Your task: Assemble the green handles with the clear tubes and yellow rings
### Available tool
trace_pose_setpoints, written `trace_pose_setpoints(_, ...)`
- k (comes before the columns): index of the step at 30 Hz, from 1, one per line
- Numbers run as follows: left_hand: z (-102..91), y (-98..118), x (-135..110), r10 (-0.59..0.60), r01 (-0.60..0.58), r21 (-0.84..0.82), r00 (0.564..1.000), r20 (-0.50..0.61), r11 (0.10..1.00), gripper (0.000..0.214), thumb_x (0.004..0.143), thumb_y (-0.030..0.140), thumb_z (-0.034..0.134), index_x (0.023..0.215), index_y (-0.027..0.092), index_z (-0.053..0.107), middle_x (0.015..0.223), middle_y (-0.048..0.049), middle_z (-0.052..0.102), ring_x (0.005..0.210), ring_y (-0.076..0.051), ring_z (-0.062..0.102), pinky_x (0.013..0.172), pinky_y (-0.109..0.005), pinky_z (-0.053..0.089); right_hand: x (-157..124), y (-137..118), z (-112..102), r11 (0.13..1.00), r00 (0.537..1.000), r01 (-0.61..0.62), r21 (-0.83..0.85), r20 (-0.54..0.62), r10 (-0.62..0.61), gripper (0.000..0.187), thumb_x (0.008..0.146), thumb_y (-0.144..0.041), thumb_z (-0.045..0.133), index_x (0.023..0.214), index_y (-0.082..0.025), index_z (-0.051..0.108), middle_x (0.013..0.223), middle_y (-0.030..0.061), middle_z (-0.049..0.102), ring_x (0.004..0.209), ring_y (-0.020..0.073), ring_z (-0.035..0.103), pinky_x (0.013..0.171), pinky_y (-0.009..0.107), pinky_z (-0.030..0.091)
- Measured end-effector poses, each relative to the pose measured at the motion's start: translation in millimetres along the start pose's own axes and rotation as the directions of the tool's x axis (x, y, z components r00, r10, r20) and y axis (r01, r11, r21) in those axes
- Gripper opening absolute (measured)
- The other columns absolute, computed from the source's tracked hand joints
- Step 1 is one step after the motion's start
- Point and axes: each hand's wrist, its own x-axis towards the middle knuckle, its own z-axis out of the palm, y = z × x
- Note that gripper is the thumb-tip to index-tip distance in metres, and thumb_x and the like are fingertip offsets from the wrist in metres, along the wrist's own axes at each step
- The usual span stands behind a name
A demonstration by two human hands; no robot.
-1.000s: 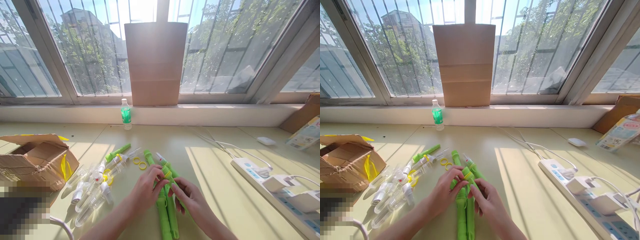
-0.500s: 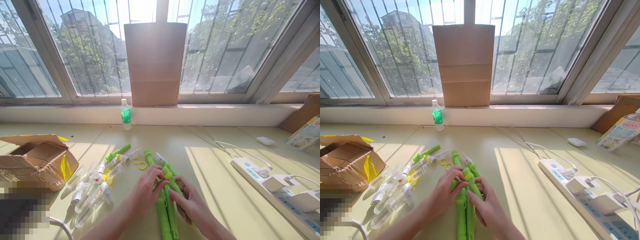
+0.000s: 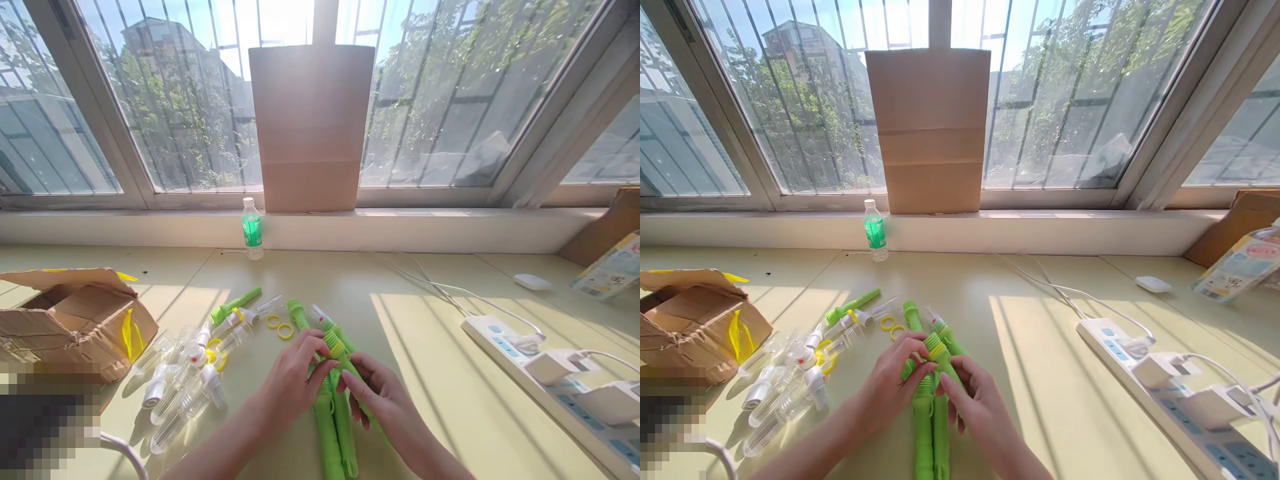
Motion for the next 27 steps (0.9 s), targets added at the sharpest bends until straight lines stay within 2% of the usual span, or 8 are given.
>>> trace_pose_setpoints(8,-0.8,-0.7,0.3,0.020,-0.020,0.003,1.000,-0.023,1.000,0.007,0.092,0.019,0.057,0.091,0.020,0.051,0.103,-0.0084,0.063,0.092,-0.018,0.066,0.073,-0.025,0.055,-0.5,4.1,2.5,0.997,0.997,0.036,0.070,0.064,-0.040,0.035,0.089,-0.057,0.057,0.092,-0.021,0.058,0.079,-0.0011,0.059,0.049,0.0080,0.051,0.044,0.022,0.040)
trace_pose_setpoints(13,-1.4,1.3,0.5,0.018,-0.018,-0.011,1.000,0.003,1.000,0.010,0.090,0.017,0.059,0.094,0.021,0.051,0.106,-0.0075,0.063,0.081,-0.014,0.065,0.070,-0.025,0.055,-2.7,-0.6,2.7,0.998,0.998,-0.029,0.051,0.066,0.026,0.036,0.091,-0.057,0.054,0.087,-0.021,0.055,0.071,-0.0039,0.057,0.037,0.0035,0.040,0.033,0.018,0.027)
trace_pose_setpoints(18,-0.6,1.3,0.8,0.019,-0.019,-0.035,1.000,-0.001,0.999,0.009,0.092,0.022,0.058,0.089,0.020,0.050,0.100,-0.0081,0.064,0.089,-0.018,0.066,0.070,-0.025,0.055,-3.7,1.4,2.2,0.998,0.997,-0.069,0.007,0.033,0.069,0.033,0.088,-0.052,0.061,0.100,-0.022,0.053,0.067,-0.0063,0.060,0.029,0.0017,0.037,0.029,0.016,0.023)
trace_pose_setpoints(22,-1.3,0.7,0.2,0.014,-0.014,-0.023,1.000,-0.004,1.000,0.010,0.091,0.022,0.059,0.088,0.020,0.050,0.102,-0.0082,0.064,0.090,-0.018,0.066,0.072,-0.026,0.055,-4.4,2.4,3.4,0.997,0.997,-0.069,0.025,0.022,0.069,0.034,0.087,-0.052,0.063,0.100,-0.022,0.053,0.070,-0.0059,0.061,0.028,0.0017,0.040,0.028,0.015,0.024)
trace_pose_setpoints(27,-3.3,2.5,0.4,-0.001,0.001,-0.038,1.000,0.004,0.999,0.014,0.088,0.024,0.065,0.092,0.021,0.052,0.107,-0.0077,0.064,0.080,-0.014,0.065,0.071,-0.026,0.056,-3.6,-3.0,3.3,0.999,1.000,-0.022,0.028,0.004,0.022,0.037,0.086,-0.054,0.062,0.096,-0.020,0.058,0.075,-0.0033,0.060,0.038,0.0053,0.050,0.031,0.017,0.031)
